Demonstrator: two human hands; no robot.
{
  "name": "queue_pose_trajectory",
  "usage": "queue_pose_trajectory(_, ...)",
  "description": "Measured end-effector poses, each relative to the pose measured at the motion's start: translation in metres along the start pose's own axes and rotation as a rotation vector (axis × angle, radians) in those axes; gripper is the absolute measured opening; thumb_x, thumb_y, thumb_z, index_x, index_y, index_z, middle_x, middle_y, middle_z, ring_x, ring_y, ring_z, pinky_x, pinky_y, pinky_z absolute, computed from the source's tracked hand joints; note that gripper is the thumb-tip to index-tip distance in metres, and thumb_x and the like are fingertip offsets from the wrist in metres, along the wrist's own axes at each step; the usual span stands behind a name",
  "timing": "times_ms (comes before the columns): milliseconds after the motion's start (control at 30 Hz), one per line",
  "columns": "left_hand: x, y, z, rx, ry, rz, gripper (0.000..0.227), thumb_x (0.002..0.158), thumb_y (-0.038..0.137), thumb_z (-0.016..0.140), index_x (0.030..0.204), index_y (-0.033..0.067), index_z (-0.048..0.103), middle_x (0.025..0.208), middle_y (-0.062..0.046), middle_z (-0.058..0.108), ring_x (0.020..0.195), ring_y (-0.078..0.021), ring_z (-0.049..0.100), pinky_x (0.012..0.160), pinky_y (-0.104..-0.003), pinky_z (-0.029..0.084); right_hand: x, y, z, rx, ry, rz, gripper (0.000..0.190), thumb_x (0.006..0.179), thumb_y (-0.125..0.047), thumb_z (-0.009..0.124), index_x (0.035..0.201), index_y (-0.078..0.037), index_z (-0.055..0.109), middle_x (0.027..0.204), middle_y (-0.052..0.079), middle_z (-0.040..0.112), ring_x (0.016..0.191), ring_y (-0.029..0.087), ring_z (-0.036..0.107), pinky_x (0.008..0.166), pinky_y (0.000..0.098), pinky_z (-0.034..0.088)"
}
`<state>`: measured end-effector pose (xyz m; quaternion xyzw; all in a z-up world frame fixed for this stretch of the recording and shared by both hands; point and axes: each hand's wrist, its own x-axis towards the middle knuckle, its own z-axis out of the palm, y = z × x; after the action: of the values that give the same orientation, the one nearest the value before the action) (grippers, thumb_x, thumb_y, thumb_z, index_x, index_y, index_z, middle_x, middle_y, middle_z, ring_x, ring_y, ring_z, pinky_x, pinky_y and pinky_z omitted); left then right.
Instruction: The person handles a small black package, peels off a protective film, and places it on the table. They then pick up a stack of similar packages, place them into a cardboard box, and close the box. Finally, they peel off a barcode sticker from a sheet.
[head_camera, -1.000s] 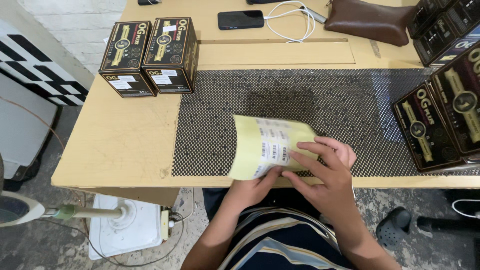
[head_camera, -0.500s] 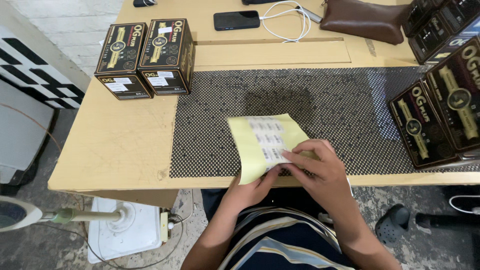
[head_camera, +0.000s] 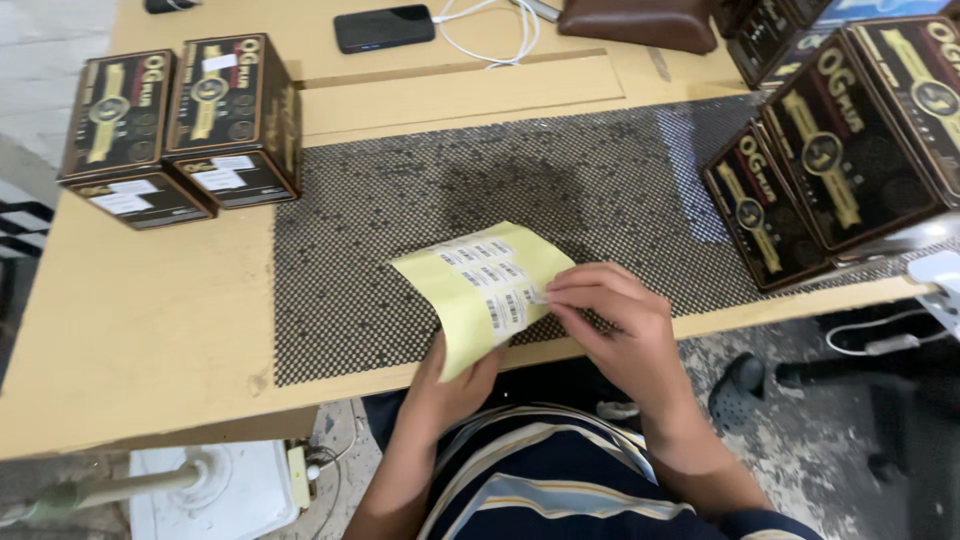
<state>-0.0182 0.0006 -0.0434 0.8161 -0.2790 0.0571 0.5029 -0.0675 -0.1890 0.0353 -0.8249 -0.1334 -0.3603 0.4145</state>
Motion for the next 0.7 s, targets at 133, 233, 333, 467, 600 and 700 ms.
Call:
queue_pose_trajectory(133, 0.015, 0.007, -0.004, -0.054, -0.063, -0.035, 0.042, 0.087, 0.036, 0.071, 0.117, 0.0065, 0.074, 0.113, -0.021, 0.075, 0.114, -0.0378, 0.067, 0.092, -0.056, 0.054, -0.021, 0.026, -0.013, -0.048, 0.146, -0.073, 0.005, 0.083, -0.001, 0.083, 0.085, -0.004, 0.08, 0.091, 0.01, 0.079, 0.087, 0.034, 0.076, 0.081, 0.0445, 0.062)
queue_pose_trajectory(233, 0.016, 0.006, -0.016, -0.088, -0.05, 0.072, 0.035, 0.094, 0.034, 0.069, 0.116, 0.0072, 0.074, 0.113, -0.013, 0.077, 0.107, -0.0283, 0.073, 0.099, -0.043, 0.053, -0.041, 0.049, -0.024, -0.05, 0.109, -0.174, 0.008, 0.081, 0.004, 0.081, 0.086, -0.001, 0.079, 0.09, 0.013, 0.078, 0.085, 0.038, 0.075, 0.078, 0.0479, 0.062)
queue_pose_trajectory(333, 0.014, -0.004, -0.012, -0.026, -0.041, 0.096, 0.034, 0.096, 0.033, 0.069, 0.116, 0.0067, 0.074, 0.114, -0.011, 0.076, 0.107, -0.0249, 0.072, 0.101, -0.041, 0.052, -0.053, 0.053, -0.029, -0.027, 0.014, -0.204, 0.014, 0.079, 0.005, 0.081, 0.091, 0.001, 0.078, 0.094, 0.016, 0.078, 0.088, 0.042, 0.075, 0.078, 0.0511, 0.061)
queue_pose_trajectory(467, 0.008, -0.013, -0.002, -0.123, -0.001, 0.072, 0.033, 0.097, 0.028, 0.068, 0.118, 0.0024, 0.071, 0.119, -0.015, 0.074, 0.111, -0.0251, 0.07, 0.1, -0.042, 0.053, -0.068, 0.05, -0.033, -0.035, -0.097, -0.167, 0.022, 0.081, 0.009, 0.076, 0.102, 0.006, 0.075, 0.099, 0.022, 0.077, 0.089, 0.047, 0.074, 0.076, 0.0535, 0.06)
queue_pose_trajectory(600, 0.003, -0.039, 0.013, -0.071, 0.029, 0.139, 0.038, 0.097, 0.029, 0.07, 0.123, 0.0, 0.068, 0.127, -0.015, 0.07, 0.122, -0.0225, 0.064, 0.109, -0.043, 0.047, -0.089, 0.06, -0.031, -0.057, -0.162, -0.158, 0.028, 0.077, 0.011, 0.076, 0.105, 0.007, 0.074, 0.097, 0.023, 0.077, 0.089, 0.047, 0.074, 0.083, 0.0591, 0.06)
queue_pose_trajectory(700, 0.007, -0.026, 0.006, -0.11, 0.042, 0.145, 0.034, 0.097, 0.026, 0.07, 0.119, 0.001, 0.07, 0.125, -0.013, 0.072, 0.119, -0.0218, 0.066, 0.108, -0.043, 0.047, -0.08, 0.048, -0.033, -0.085, -0.193, -0.136, 0.03, 0.078, 0.009, 0.076, 0.108, 0.007, 0.073, 0.099, 0.023, 0.077, 0.09, 0.046, 0.074, 0.086, 0.0599, 0.06)
